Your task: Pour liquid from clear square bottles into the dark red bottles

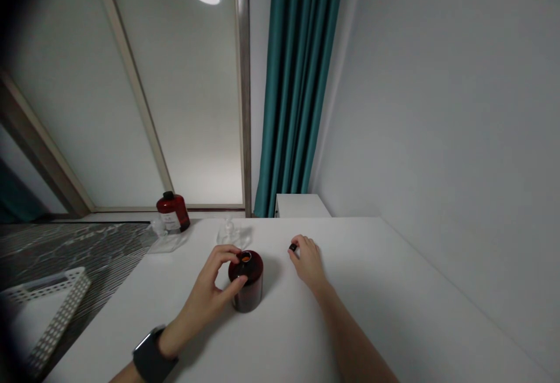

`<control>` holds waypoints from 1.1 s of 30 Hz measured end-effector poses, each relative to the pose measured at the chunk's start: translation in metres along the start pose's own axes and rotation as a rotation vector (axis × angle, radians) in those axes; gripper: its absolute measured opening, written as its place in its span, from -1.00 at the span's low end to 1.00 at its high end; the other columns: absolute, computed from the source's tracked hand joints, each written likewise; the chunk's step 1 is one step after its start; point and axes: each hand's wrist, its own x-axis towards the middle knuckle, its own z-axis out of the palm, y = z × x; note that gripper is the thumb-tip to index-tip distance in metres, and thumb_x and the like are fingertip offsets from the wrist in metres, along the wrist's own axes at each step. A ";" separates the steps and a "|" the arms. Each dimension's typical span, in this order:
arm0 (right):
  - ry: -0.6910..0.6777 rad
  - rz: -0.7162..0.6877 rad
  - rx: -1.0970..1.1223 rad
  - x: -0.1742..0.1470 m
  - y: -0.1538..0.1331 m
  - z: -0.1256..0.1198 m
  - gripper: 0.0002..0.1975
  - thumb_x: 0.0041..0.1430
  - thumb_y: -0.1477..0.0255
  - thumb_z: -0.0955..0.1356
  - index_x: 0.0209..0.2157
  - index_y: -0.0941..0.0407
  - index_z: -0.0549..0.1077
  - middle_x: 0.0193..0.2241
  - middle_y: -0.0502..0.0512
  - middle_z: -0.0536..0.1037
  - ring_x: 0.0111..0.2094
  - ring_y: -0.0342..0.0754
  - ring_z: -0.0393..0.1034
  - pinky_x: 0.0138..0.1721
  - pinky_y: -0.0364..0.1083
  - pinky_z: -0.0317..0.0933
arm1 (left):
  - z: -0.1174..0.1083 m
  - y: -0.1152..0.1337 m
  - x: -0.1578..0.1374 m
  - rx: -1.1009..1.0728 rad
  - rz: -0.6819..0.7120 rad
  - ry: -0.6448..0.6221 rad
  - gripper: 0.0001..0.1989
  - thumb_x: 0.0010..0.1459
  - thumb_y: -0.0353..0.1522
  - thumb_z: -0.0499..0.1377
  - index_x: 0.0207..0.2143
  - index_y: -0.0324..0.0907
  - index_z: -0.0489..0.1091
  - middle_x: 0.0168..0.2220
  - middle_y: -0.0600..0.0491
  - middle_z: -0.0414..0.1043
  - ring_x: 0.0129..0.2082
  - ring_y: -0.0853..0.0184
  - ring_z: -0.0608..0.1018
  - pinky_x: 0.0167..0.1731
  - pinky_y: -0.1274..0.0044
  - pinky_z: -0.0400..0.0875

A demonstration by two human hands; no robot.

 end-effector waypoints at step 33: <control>0.027 -0.108 0.282 -0.014 -0.059 -0.013 -0.67 0.23 0.52 0.22 -0.01 0.06 0.44 -0.20 0.11 0.57 -0.12 0.03 0.46 0.00 0.05 0.33 | -0.001 0.002 0.000 -0.009 0.003 -0.008 -0.82 0.15 -0.45 0.22 -0.20 -0.09 0.33 -0.11 -0.02 0.39 -0.07 0.19 0.48 -0.05 0.35 0.40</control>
